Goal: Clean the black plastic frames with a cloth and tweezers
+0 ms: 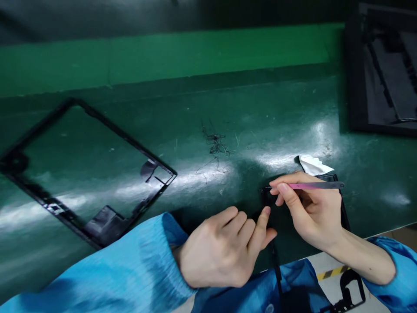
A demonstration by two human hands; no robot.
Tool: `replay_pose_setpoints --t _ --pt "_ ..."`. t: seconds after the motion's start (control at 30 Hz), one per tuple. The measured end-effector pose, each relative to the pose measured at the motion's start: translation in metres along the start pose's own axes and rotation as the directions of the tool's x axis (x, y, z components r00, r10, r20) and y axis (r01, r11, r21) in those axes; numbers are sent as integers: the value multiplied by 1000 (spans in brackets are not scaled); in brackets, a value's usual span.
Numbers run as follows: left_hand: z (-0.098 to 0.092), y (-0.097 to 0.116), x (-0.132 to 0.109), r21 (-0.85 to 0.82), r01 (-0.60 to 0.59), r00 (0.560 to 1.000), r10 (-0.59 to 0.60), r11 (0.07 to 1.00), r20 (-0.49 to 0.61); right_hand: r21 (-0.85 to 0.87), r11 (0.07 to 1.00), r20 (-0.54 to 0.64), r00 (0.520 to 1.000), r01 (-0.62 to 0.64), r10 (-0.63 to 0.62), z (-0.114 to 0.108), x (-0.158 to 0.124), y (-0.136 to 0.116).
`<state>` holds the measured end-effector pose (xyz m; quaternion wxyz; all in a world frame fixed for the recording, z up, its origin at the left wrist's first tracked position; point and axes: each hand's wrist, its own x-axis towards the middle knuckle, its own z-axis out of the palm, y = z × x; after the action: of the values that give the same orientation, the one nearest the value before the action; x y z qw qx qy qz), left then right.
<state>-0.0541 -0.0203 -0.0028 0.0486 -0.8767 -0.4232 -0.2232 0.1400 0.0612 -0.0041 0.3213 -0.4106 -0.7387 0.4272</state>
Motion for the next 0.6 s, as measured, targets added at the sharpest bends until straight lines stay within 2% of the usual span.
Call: replay_pose_setpoints --t 0.17,0.33,0.5,0.6 --pt "0 1 -1 -4 0 1000 0 1000 20 -18 999 24 998 51 -50 0 -1 -3" --pt "-3 2 -1 -11 8 1000 -7 1000 29 -13 1000 -17 1000 -27 26 1 -3 -2" --pt "-2 0 0 -7 5 1000 -4 1000 17 -22 999 28 999 44 -43 2 -1 -3" --pt "-2 0 2 -8 7 1000 -6 1000 26 -6 1000 24 1000 7 -7 2 -1 -4"
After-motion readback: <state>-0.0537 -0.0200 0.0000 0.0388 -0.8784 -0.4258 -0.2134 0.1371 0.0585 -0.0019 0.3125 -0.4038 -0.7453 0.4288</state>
